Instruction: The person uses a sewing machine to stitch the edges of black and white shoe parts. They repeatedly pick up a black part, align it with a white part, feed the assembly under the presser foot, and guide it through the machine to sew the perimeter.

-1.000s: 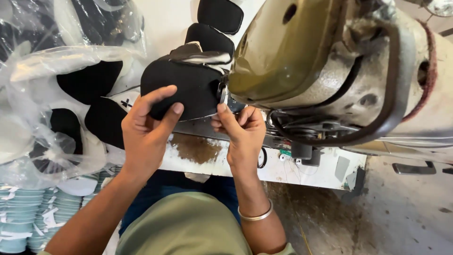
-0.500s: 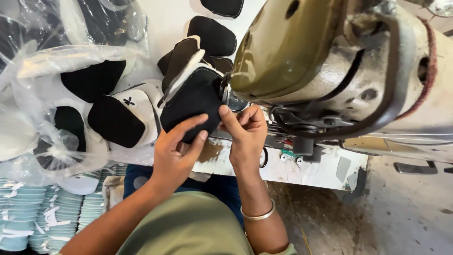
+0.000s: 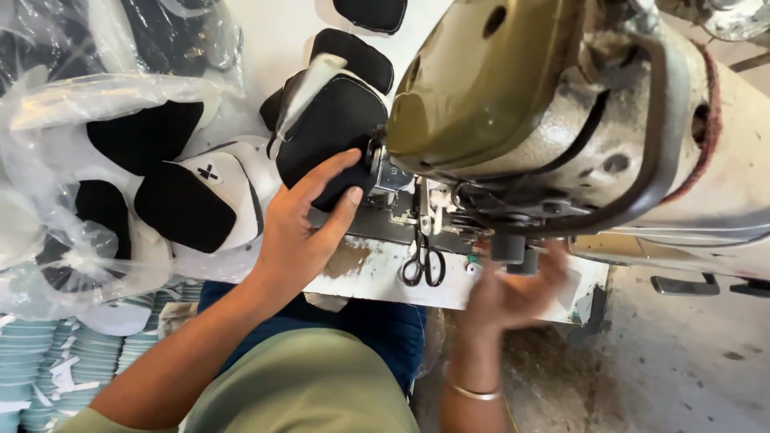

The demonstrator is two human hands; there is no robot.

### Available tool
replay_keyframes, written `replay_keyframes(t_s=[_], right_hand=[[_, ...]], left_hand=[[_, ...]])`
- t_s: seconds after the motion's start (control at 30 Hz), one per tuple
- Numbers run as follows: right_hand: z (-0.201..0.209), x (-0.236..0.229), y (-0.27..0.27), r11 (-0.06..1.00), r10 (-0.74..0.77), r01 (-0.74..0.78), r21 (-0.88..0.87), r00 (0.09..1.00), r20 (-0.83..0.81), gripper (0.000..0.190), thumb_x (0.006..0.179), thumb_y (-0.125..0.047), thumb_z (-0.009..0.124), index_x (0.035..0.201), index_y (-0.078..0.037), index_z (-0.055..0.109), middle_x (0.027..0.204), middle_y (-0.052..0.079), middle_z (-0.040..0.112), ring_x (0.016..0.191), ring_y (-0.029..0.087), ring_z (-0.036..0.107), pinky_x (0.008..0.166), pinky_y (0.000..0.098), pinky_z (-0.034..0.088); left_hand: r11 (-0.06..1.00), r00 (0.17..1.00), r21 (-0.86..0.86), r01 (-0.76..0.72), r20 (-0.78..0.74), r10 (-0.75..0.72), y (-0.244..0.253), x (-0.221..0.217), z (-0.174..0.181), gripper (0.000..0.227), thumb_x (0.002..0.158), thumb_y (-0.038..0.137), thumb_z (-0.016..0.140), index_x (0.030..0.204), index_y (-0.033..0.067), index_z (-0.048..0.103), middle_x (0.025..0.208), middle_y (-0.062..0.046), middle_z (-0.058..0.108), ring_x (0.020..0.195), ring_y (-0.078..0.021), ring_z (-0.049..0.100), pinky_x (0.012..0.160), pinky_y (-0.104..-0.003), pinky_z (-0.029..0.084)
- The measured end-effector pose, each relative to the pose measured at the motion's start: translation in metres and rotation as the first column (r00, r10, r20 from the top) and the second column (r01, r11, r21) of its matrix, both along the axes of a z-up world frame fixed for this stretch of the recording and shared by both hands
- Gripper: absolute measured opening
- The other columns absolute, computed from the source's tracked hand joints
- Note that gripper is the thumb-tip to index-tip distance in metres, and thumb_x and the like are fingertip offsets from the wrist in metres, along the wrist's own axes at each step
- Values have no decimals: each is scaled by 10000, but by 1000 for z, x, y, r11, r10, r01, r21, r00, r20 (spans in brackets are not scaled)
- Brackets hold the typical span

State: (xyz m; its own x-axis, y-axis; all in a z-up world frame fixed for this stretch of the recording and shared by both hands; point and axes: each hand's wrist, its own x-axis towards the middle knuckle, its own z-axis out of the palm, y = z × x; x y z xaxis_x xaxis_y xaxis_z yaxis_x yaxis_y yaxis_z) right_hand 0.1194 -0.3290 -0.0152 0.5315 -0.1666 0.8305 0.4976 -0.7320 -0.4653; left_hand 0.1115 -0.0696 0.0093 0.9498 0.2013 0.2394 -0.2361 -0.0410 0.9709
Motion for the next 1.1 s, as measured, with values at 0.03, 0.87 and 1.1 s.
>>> replay_keyframes(t_s=[0.03, 0.87, 1.1], right_hand=[[9, 8, -26, 1000, 3, -3, 0, 1000, 1, 534, 933, -96, 840, 1337, 44, 520, 1286, 101, 584, 1216, 230, 583, 1060, 332, 509], [-9, -36, -17, 950, 18, 14, 313, 995, -100, 256, 984, -236, 774, 1067, -76, 592, 1146, 79, 584, 1102, 236, 614, 990, 449, 542], [22, -83, 118, 856, 460, -435, 279, 394, -796, 557, 859, -163, 823, 1343, -47, 574, 1334, 115, 650, 1195, 219, 647, 1019, 360, 511]], left_hand=[[1000, 1000, 0, -3, 1, 3, 2, 3, 4, 365, 1029, 50, 685, 1388, 43, 617, 1285, -107, 699, 1156, -153, 662, 996, -283, 510], [592, 861, 772, -229, -123, 494, 158, -93, -81, 917, 748, 286, 880, 1484, -30, 434, 1325, -267, 540, 1217, -420, 533, 1044, -530, 375], [952, 946, 62, -299, -110, 304, 127, -111, -35, 552, 909, 13, 786, 1414, 35, 564, 1223, -132, 627, 1106, -211, 658, 961, -327, 555]])
